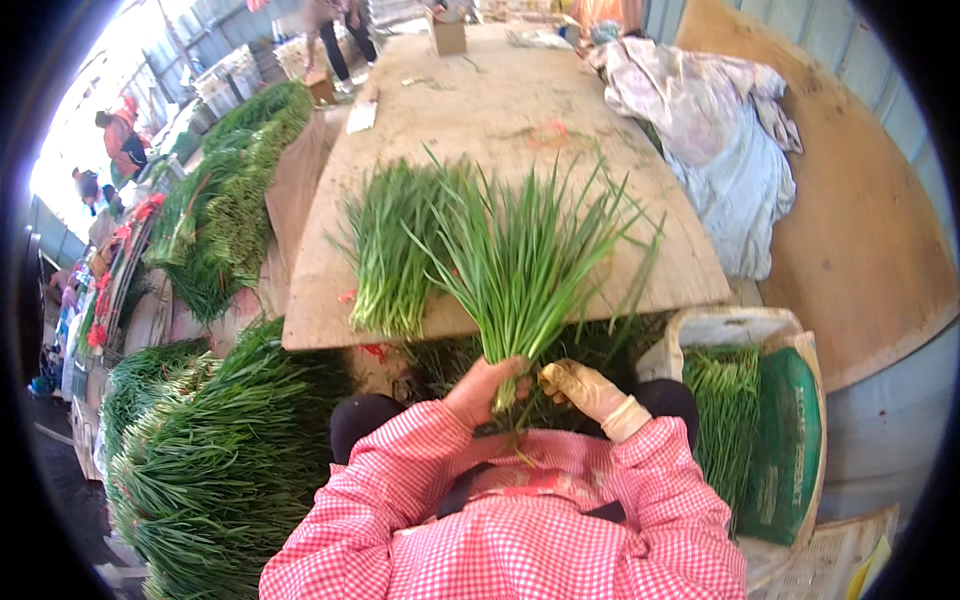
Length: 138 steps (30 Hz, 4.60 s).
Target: The person sorts and bundles green chives by hand, removing yellowed leaves and placing finished bunches into a plastic crate.
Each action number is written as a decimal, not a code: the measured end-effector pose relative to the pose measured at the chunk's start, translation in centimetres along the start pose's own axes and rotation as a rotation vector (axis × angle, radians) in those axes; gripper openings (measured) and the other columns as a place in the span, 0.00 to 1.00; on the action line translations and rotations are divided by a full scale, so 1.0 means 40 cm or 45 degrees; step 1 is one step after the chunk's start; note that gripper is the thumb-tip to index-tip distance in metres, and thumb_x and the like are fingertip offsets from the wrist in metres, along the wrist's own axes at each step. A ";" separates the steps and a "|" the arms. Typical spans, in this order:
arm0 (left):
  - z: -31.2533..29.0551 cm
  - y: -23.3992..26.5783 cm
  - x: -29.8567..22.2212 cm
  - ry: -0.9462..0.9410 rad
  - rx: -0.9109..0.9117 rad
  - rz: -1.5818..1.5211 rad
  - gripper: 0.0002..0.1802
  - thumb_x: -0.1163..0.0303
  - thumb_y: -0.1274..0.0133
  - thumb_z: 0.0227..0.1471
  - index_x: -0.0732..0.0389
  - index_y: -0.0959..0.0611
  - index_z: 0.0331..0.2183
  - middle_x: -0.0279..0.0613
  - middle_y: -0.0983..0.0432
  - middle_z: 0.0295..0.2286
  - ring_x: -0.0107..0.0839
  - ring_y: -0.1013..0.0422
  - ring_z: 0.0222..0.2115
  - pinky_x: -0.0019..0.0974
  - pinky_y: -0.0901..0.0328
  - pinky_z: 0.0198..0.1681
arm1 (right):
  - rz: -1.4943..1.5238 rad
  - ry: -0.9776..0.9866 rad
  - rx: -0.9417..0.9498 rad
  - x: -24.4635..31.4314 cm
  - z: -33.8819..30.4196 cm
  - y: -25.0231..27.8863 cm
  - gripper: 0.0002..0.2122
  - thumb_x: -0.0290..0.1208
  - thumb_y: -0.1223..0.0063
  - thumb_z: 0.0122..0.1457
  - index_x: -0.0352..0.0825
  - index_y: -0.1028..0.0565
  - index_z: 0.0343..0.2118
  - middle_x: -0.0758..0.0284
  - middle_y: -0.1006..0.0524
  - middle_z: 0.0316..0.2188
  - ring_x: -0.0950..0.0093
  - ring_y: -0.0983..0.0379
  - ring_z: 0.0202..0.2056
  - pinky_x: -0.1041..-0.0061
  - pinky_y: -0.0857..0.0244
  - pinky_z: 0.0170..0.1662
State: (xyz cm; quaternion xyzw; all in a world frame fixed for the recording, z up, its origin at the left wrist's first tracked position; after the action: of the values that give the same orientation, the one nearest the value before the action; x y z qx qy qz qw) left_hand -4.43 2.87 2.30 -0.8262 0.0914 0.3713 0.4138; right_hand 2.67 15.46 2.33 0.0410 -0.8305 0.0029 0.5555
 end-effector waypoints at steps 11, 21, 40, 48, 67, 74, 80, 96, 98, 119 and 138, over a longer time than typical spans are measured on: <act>-0.012 -0.028 0.021 -0.046 0.220 0.031 0.14 0.70 0.50 0.48 0.62 0.30 0.39 0.38 0.31 0.27 0.26 0.34 0.21 0.29 0.37 0.22 | 0.942 0.051 -0.088 0.035 0.027 -0.018 0.14 0.25 0.47 0.51 0.37 0.30 0.42 0.71 0.27 0.38 0.75 0.31 0.40 0.74 0.36 0.42; -0.012 -0.006 0.034 0.060 0.121 -0.138 0.15 0.66 0.50 0.49 0.62 0.29 0.39 0.39 0.29 0.29 0.27 0.32 0.23 0.28 0.35 0.23 | 0.766 0.183 -0.130 0.075 0.016 -0.023 0.14 0.27 0.44 0.51 0.36 0.29 0.42 0.73 0.27 0.37 0.78 0.32 0.39 0.78 0.37 0.43; -0.002 -0.014 0.021 -0.045 0.171 0.096 0.14 0.73 0.45 0.44 0.60 0.27 0.37 0.37 0.28 0.25 0.24 0.33 0.21 0.27 0.37 0.23 | 1.059 0.388 -0.652 0.110 0.011 0.176 0.12 0.30 0.45 0.49 0.34 0.27 0.37 0.67 0.25 0.34 0.73 0.30 0.35 0.72 0.35 0.42; 0.022 0.004 0.027 -0.050 0.175 -0.029 0.13 0.73 0.47 0.48 0.60 0.29 0.38 0.39 0.29 0.29 0.25 0.34 0.23 0.28 0.37 0.24 | 1.138 0.702 -1.088 0.059 -0.073 0.402 0.17 0.27 0.51 0.55 0.37 0.35 0.48 0.67 0.31 0.43 0.77 0.34 0.39 0.78 0.40 0.47; 0.015 -0.013 0.025 -0.090 0.170 0.058 0.15 0.73 0.46 0.46 0.61 0.28 0.38 0.40 0.28 0.31 0.25 0.35 0.23 0.27 0.37 0.25 | -0.373 0.673 -0.608 0.202 0.078 0.094 0.17 0.22 0.51 0.54 0.33 0.36 0.47 0.69 0.30 0.37 0.81 0.34 0.38 0.82 0.38 0.41; 0.015 -0.019 0.023 -0.114 0.200 0.043 0.16 0.74 0.46 0.45 0.60 0.29 0.38 0.36 0.30 0.30 0.24 0.35 0.24 0.28 0.37 0.26 | -0.231 0.817 -0.646 0.195 0.082 0.086 0.15 0.24 0.51 0.55 0.33 0.35 0.47 0.70 0.31 0.36 0.82 0.34 0.37 0.84 0.39 0.41; 0.027 -0.004 0.038 -0.089 0.156 0.084 0.16 0.74 0.45 0.44 0.60 0.29 0.38 0.35 0.31 0.30 0.25 0.34 0.25 0.28 0.36 0.27 | -0.011 0.835 -0.541 0.213 0.068 0.073 0.09 0.25 0.53 0.57 0.33 0.31 0.41 0.75 0.31 0.28 0.88 0.38 0.28 0.89 0.41 0.32; 0.024 0.008 0.058 -0.062 0.144 0.172 0.16 0.72 0.42 0.43 0.59 0.29 0.36 0.33 0.32 0.27 0.24 0.34 0.25 0.28 0.37 0.27 | 0.209 0.318 -0.089 0.089 0.121 0.055 0.07 0.28 0.46 0.53 0.37 0.32 0.22 0.80 0.36 0.17 0.89 0.43 0.20 0.87 0.46 0.24; 0.027 0.006 0.056 -0.055 0.164 0.138 0.17 0.72 0.42 0.43 0.60 0.29 0.37 0.33 0.32 0.28 0.24 0.34 0.25 0.28 0.36 0.27 | 0.306 0.199 -0.055 0.108 0.099 0.057 0.07 0.28 0.46 0.52 0.38 0.31 0.21 0.80 0.35 0.17 0.89 0.43 0.19 0.87 0.47 0.22; 0.054 -0.013 0.097 -0.393 0.203 0.356 0.33 0.78 0.46 0.34 0.62 0.32 0.48 0.34 0.30 0.41 0.23 0.36 0.42 0.28 0.41 0.47 | -0.655 0.693 -0.580 0.073 0.202 0.226 0.11 0.21 0.54 0.54 0.30 0.34 0.42 0.63 0.30 0.38 0.74 0.34 0.41 0.79 0.43 0.47; -0.040 -0.018 0.092 -0.567 0.175 0.320 0.36 0.84 0.50 0.33 0.60 0.34 0.51 0.32 0.31 0.44 0.22 0.38 0.45 0.27 0.47 0.50 | 0.012 0.475 -0.193 -0.063 0.241 0.177 0.06 0.26 0.53 0.57 0.31 0.35 0.33 0.72 0.35 0.25 0.85 0.44 0.25 0.86 0.48 0.28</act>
State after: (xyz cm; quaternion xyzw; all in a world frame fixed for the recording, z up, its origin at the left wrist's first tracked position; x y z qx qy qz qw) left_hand -0.62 2.72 0.82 -0.6763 0.1251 0.5853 0.4294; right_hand -5.75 22.21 -3.41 -0.0062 -0.7111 -0.0495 0.7014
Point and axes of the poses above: each hand's wrist, its own z-axis towards the middle knuckle, its own y-axis out of the back of the hand, x = y × z, the point moved 6 cm from there along z, towards the middle knuckle
